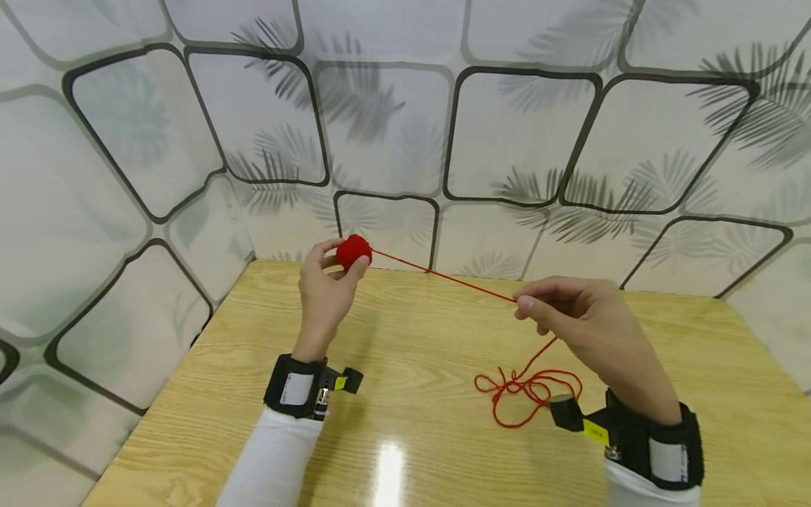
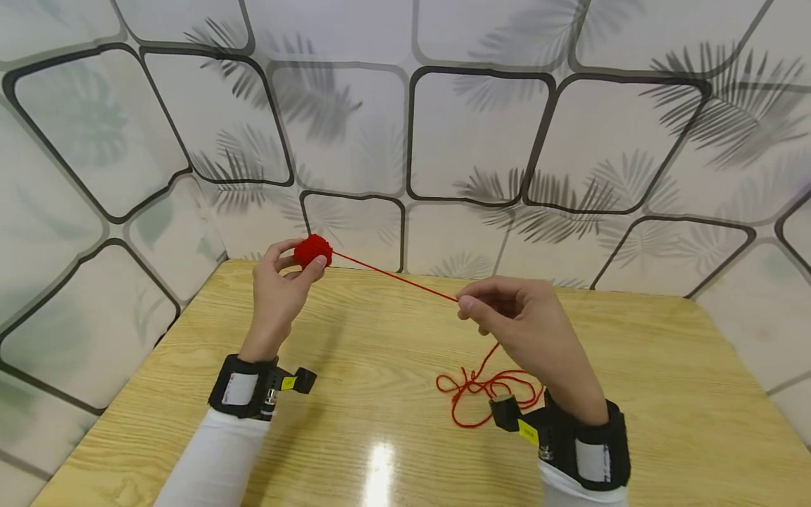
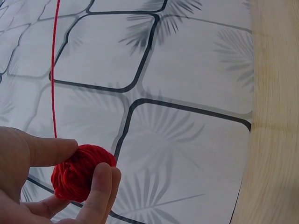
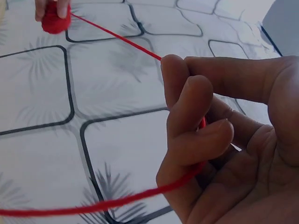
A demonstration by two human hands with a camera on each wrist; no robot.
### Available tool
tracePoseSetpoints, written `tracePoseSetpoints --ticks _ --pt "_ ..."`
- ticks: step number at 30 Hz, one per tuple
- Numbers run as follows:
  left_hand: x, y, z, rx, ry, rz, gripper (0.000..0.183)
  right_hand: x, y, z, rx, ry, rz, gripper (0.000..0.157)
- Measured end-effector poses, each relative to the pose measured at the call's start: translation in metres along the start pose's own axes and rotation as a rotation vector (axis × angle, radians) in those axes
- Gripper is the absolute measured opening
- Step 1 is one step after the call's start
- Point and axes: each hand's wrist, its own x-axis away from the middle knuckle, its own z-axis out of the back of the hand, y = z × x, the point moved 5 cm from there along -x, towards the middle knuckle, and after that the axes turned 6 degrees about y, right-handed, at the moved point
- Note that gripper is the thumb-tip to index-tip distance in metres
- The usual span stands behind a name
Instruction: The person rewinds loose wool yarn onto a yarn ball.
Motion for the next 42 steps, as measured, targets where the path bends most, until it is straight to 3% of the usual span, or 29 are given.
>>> tracePoseSetpoints --ticks 4,7,9,14,19,28,32,36,39,42 --pt "-0.003 0.003 0.006 -0.11 0.055 -0.102 0.045 0.001 0.003 0.011 0.031 0.037 0.008 0.024" --pt "-0.003 0.005 0.006 -0.083 0.05 -0.128 0.045 0.001 0.005 0.015 0.049 0.04 0.011 0.024" --pt "-0.003 0.007 0.005 0.027 0.027 -0.089 0.046 -0.001 0.006 0.015 0.041 0.019 0.009 0.024" --pt "-0.003 0.011 0.001 0.455 -0.059 0.101 0.054 -0.004 0.014 0.01 0.008 -0.097 0.002 0.024" --pt "0.0 0.022 -0.003 0.715 -0.241 0.222 0.058 -0.006 0.028 0.003 0.02 -0.187 -0.017 0.025" --pt "0.024 0.052 -0.02 0.971 -0.634 0.273 0.048 -0.02 0.061 -0.019 -0.022 -0.301 -0.03 0.024" --pt "0.042 0.068 -0.026 0.994 -0.819 0.249 0.047 -0.024 0.072 -0.021 -0.02 -0.288 -0.061 0.026" --pt "0.061 0.08 -0.032 0.929 -0.98 0.234 0.042 -0.03 0.082 -0.018 -0.045 -0.201 -0.109 0.033" --pt "0.077 0.085 -0.04 0.801 -1.129 0.205 0.038 -0.034 0.087 -0.015 -0.066 -0.109 -0.136 0.036" --pt "0.094 0.085 -0.052 0.579 -1.277 0.131 0.036 -0.037 0.088 -0.011 -0.06 -0.011 -0.131 0.037"
